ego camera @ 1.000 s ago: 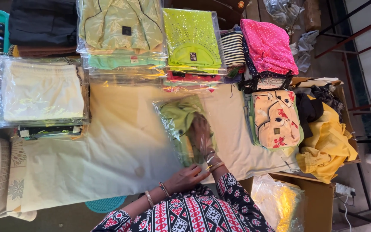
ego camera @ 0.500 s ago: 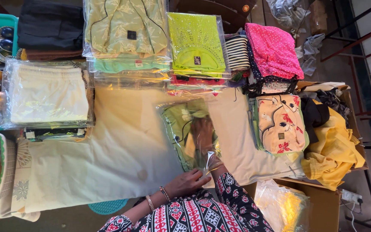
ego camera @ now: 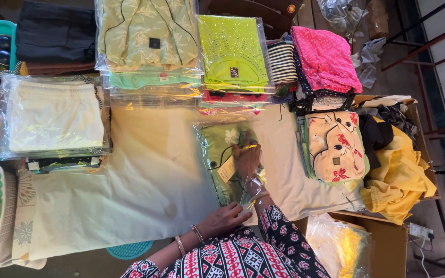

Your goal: The person places folded garments into clear plastic bags on a table. They smooth the fabric inside the bags and seal them, then stack the packaged items. The person repeats this process for several different clothing items, including shirts and shorts.

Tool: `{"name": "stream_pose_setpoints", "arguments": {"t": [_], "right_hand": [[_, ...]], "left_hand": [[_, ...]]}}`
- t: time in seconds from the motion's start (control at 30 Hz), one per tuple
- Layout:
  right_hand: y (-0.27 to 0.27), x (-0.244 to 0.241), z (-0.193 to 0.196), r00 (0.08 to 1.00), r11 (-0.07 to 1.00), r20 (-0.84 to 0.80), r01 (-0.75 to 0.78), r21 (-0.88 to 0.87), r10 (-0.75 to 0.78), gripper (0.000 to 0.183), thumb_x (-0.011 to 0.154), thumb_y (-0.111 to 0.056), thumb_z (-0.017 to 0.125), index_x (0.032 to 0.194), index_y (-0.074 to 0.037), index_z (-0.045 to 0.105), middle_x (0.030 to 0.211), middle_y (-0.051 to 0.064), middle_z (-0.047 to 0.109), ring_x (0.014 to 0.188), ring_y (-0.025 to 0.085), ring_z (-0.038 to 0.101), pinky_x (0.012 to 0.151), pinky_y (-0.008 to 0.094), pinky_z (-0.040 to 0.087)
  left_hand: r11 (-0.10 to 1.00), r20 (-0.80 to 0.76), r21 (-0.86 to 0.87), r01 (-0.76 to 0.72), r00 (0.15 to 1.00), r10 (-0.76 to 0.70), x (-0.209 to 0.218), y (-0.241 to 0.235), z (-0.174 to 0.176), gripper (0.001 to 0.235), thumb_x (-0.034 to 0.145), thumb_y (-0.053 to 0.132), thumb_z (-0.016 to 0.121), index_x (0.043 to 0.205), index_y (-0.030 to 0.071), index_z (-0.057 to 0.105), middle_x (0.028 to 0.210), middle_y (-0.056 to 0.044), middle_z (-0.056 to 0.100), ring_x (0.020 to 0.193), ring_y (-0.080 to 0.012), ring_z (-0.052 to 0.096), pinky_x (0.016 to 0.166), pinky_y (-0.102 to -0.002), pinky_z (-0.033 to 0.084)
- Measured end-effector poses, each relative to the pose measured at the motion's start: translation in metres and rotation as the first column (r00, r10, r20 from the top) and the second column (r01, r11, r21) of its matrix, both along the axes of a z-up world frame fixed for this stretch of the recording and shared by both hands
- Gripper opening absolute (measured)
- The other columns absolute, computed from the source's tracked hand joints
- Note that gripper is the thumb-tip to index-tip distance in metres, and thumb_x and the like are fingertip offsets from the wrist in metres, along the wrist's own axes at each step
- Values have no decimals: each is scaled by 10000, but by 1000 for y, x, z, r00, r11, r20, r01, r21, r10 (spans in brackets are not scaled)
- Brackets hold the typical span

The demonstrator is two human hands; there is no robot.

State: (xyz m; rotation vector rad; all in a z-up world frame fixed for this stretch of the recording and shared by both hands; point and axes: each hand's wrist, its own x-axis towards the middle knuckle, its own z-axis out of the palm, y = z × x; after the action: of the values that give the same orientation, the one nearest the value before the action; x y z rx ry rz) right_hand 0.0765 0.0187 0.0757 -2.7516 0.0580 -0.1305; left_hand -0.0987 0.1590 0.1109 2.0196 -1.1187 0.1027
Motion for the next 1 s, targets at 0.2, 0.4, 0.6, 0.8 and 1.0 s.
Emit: {"name": "stream_pose_setpoints", "arguments": {"t": [0.2,0.4,0.6,0.8,1.0], "right_hand": [[11,-17,10,921,963,340,-108,-248,191,774,914,-404,651,1562,-92,363,1352,300,473,1244,493,454,1085,574,341],[-7,-6,-10,997,997,41,-71,41,69,803,1021,-394,575,1647,-17,242,1406,304,464,1309,491,435,1174,558,322],[-4,-68,9,910,939,233,-324,-115,343,753,1002,-368,621,1626,-98,298,1654,294,271,1532,543,205,1243,635,181],[7,-91,-6,794,788,-111,-607,-101,598,876,807,-387,772,1580,-354,362,1655,210,234,1535,529,101,1196,708,91],[25,-77,1,800,782,-93,-599,-170,592,885,778,-405,763,1569,-347,371,1658,222,207,1514,541,90,1175,721,76]], "left_hand": [[999,5,34,-5,1000,5,-3,1,-4,388,932,140,608,1313,73,582,1005,-102,570,994,-263,603,802,-352,543],[998,13,49,-30,999,30,-5,1,-2,376,929,135,600,1299,70,582,1005,-104,573,985,-263,599,800,-352,542],[995,98,25,-93,991,90,-4,4,-3,399,912,156,583,1301,67,601,1007,-86,595,972,-252,592,875,-369,518],[997,43,63,-34,999,31,-5,2,-17,423,950,140,566,1356,25,595,978,-80,590,963,-237,586,881,-337,524],[994,-17,109,6,1000,-4,-8,10,-19,462,905,139,576,1349,11,580,997,-90,612,954,-251,585,847,-341,518]]}}
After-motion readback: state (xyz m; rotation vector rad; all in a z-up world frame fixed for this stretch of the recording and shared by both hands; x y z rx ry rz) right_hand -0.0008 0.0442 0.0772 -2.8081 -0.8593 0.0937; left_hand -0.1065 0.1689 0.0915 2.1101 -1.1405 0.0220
